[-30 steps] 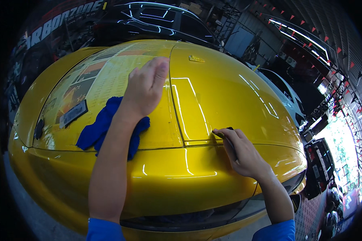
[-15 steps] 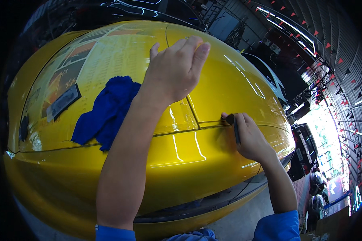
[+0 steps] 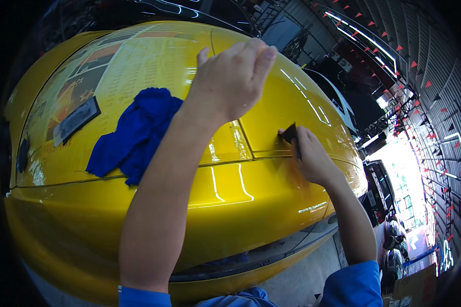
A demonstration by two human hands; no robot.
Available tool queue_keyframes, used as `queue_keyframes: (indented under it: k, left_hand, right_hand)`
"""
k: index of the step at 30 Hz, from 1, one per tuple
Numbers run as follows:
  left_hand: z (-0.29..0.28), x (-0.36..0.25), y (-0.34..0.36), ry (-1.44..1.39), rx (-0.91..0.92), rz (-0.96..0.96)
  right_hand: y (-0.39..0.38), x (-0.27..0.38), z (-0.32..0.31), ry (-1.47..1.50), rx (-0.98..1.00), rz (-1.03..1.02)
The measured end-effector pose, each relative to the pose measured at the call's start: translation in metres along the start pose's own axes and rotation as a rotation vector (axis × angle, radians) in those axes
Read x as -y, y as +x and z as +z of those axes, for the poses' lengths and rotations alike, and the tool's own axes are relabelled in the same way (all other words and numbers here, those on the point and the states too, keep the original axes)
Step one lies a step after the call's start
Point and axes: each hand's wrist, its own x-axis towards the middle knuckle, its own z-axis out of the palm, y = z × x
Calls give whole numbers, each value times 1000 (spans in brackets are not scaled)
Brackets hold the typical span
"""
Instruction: Wet sanding the surface of a yellow car using a sanding block and water.
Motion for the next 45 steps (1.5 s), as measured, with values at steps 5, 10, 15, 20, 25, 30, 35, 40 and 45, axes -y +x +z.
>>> queue_keyframes:
  k: [5, 10, 15, 20, 25, 30, 35, 40, 45]
  left_hand:
    - [-4, 1, 0, 39, 23, -26]
    - [-4, 9, 4, 10, 23, -15]
    - [-6, 2, 7, 96, 61, -39]
    - [-6, 11, 4, 128, 50, -22]
    - [-9, 8, 7, 140, 76, -11]
    - [-3, 15, -1, 183, 55, -19]
    - [-13, 21, 1, 151, 49, 27]
    - [-8, 21, 4, 172, 42, 22]
    - [-12, 31, -4, 177, -4, -6]
  right_hand:
    - [-26, 3, 2, 84, -23, -149]
    - [3, -2, 1, 15, -37, -1]
    - [-10, -17, 5, 80, -48, -165]
    - [7, -14, -1, 63, 22, -125]
    - [16, -19, -3, 101, 44, -158]
    - [10, -44, 7, 70, -39, -379]
    - [18, -35, 2, 141, 13, -370]
    - [20, -52, 0, 122, -35, -453]
    - [19, -54, 8, 113, 1, -411]
